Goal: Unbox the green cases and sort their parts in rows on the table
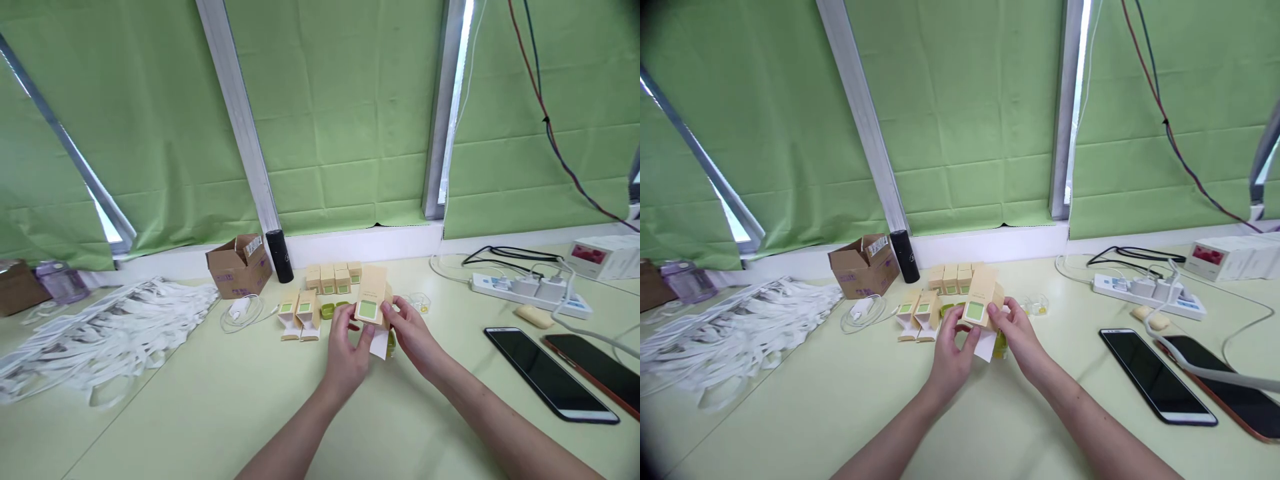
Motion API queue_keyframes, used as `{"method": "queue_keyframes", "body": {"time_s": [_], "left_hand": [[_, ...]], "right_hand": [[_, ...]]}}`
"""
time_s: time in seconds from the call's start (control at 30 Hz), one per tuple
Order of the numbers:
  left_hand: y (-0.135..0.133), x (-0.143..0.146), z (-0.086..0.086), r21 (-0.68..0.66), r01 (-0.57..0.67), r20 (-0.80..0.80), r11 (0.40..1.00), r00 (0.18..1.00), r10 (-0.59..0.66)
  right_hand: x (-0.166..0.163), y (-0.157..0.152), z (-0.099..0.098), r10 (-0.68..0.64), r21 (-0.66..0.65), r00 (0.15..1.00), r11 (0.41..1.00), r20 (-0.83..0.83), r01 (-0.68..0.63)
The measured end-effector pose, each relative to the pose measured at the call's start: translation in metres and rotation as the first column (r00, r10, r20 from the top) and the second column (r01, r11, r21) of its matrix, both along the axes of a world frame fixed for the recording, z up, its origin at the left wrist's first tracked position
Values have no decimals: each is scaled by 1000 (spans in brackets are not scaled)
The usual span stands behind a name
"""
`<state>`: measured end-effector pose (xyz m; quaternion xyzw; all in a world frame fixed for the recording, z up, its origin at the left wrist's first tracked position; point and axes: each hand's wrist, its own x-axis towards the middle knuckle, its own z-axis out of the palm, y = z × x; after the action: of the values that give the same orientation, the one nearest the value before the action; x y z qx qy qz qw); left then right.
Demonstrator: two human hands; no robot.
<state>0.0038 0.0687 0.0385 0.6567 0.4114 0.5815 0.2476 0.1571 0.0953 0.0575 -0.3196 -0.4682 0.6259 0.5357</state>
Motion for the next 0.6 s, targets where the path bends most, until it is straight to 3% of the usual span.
{"method": "queue_keyframes", "body": {"time_s": [0.27, 0.6], "left_hand": [[-4, -1, 4, 61, 85, 29, 995, 996, -87], [4, 0, -6, -18, -17, 55, 1000, 998, 18]], "right_hand": [[2, 9, -7, 1, 29, 1000, 1000, 20, -1], [3, 8, -3, 10, 67, 995, 998, 103, -17]]}}
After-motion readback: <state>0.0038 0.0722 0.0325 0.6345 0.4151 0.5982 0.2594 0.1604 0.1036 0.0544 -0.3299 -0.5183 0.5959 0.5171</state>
